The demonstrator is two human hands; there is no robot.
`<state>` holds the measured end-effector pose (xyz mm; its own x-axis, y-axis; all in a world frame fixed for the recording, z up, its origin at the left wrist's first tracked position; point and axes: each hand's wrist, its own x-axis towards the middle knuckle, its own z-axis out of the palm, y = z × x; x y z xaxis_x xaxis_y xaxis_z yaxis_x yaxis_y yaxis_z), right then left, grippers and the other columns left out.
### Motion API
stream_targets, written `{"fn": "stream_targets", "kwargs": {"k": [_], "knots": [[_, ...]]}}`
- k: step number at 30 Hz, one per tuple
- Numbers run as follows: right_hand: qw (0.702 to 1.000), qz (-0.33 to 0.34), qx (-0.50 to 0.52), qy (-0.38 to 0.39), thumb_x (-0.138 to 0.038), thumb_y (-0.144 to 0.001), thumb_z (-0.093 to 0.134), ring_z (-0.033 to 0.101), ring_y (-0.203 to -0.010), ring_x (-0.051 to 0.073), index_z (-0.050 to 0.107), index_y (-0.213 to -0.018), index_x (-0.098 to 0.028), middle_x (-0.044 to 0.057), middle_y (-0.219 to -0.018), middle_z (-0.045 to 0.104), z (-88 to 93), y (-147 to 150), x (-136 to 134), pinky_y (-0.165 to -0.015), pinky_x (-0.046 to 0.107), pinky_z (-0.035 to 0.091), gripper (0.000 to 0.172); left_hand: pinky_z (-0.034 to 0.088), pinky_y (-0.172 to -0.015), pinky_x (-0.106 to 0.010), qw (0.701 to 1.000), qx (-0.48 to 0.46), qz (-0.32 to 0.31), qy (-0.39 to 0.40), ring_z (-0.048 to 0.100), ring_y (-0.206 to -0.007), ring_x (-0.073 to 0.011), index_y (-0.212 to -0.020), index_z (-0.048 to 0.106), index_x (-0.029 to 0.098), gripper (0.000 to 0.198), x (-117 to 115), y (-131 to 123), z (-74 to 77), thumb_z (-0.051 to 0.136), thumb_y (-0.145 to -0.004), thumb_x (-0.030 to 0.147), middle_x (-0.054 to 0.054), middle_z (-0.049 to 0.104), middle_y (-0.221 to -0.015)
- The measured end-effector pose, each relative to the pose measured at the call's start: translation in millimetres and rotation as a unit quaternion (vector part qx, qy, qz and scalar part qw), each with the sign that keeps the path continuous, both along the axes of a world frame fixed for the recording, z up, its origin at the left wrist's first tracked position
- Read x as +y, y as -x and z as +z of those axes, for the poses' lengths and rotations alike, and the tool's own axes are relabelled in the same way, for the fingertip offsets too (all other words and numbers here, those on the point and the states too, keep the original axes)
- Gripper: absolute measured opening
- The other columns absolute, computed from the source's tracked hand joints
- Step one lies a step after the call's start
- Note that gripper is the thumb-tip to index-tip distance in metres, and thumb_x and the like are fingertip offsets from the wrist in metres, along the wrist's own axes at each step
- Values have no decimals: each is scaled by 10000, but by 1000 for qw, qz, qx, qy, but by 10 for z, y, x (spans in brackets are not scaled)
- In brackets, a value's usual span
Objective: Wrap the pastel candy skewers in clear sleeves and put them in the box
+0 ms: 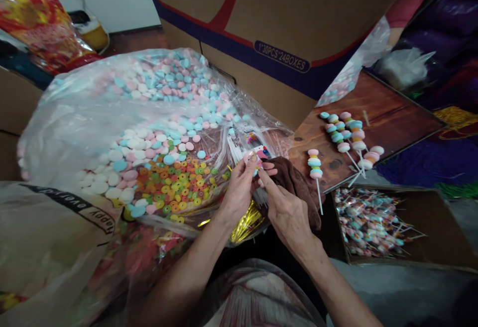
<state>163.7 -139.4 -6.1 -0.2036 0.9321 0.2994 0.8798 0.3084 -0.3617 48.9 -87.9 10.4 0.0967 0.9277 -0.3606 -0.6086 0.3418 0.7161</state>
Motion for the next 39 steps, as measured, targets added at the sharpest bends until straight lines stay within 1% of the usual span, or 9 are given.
{"fn": "stream_targets", "kwargs": {"k": [8, 18, 21, 25, 27, 29, 32, 35, 39], "knots": [[998, 10, 49, -47, -107, -981, 365, 688, -699, 141, 575, -1383, -183, 63, -728, 679, -66, -12, -45, -718, 211, 555, 460, 554, -727, -304, 1000, -28, -10, -5, 731, -912, -267, -898, 654, 130, 444, 30, -19, 26, 666, -798, 563, -118, 751, -882], [999, -15, -2, -29, -86, -946, 364, 636, -561, 118, 580, -1378, -239, 44, -708, 669, -30, 52, 7, -492, 159, 468, 507, 551, -789, -322, 1000, -19, -8, -22, 735, -897, -258, -838, 617, 146, 438, -3, -48, -28, 707, -753, 567, -80, 738, -781], [999, -17, 39, -16, -78, -935, 369, 693, -673, 148, 571, -1383, -216, 68, -801, 716, -22, 69, 31, -582, 192, 534, 511, 550, -780, -310, 999, -29, -8, -15, 736, -885, -252, -824, 618, 149, 421, -10, -62, -37, 725, -743, 549, -68, 733, -754], [982, 18, 186, -23, -110, -955, 394, 716, -921, 173, 574, -1358, -197, 91, -1044, 735, 7, 60, 22, -831, 278, 574, 450, 547, -760, -287, 999, -44, -16, -23, 733, -894, -244, -832, 649, 142, 410, 1, -34, -20, 730, -746, 534, -71, 739, -778], [969, 6, 242, -44, -146, -958, 441, 712, -938, 174, 582, -1330, -198, 92, -1116, 722, 15, 49, -15, -850, 296, 573, 402, 545, -746, -285, 998, -55, -17, -24, 731, -900, -248, -837, 662, 138, 400, 14, -8, -4, 722, -758, 525, -77, 740, -777], [961, -34, 273, -35, -186, -948, 497, 708, -780, 152, 607, -1254, -188, 70, -993, 742, 6, 42, -64, -740, 266, 579, 325, 543, -738, -288, 997, -66, -20, -20, 730, -903, -253, -851, 669, 137, 387, 24, 8, 13, 717, -769, 512, -82, 741, -779], [954, -68, 291, 2, -230, -935, 548, 581, -509, 93, 648, -979, -182, -15, -678, 668, -27, 53, -120, -538, 196, 499, 120, 536, -727, -275, 997, -73, -32, -13, 730, -899, -246, -853, 668, 138, 370, 19, -4, 34, 717, -774, 496, -78, 738, -781], [956, -60, 287, -24, -225, -937, 540, 550, -492, 80, 631, -860, -175, -18, -652, 637, -46, 85, -105, -519, 186, 463, 129, 528, -697, -260, 996, -69, -51, -13, 728, -879, -236, -837, 660, 138, 394, -8, -49, 37, 717, -763, 520, -77, 735, -774], [952, -68, 293, -63, -203, -942, 520, 663, -636, 126, 633, -898, -179, 28, -754, 702, -11, 123, -1, -624, 221, 520, 123, 526, -675, -240, 995, -65, -74, -14, 709, -819, -188, -859, 668, 146, 408, -44, -76, -6, 728, -745, 533, -67, 735, -809]]}}
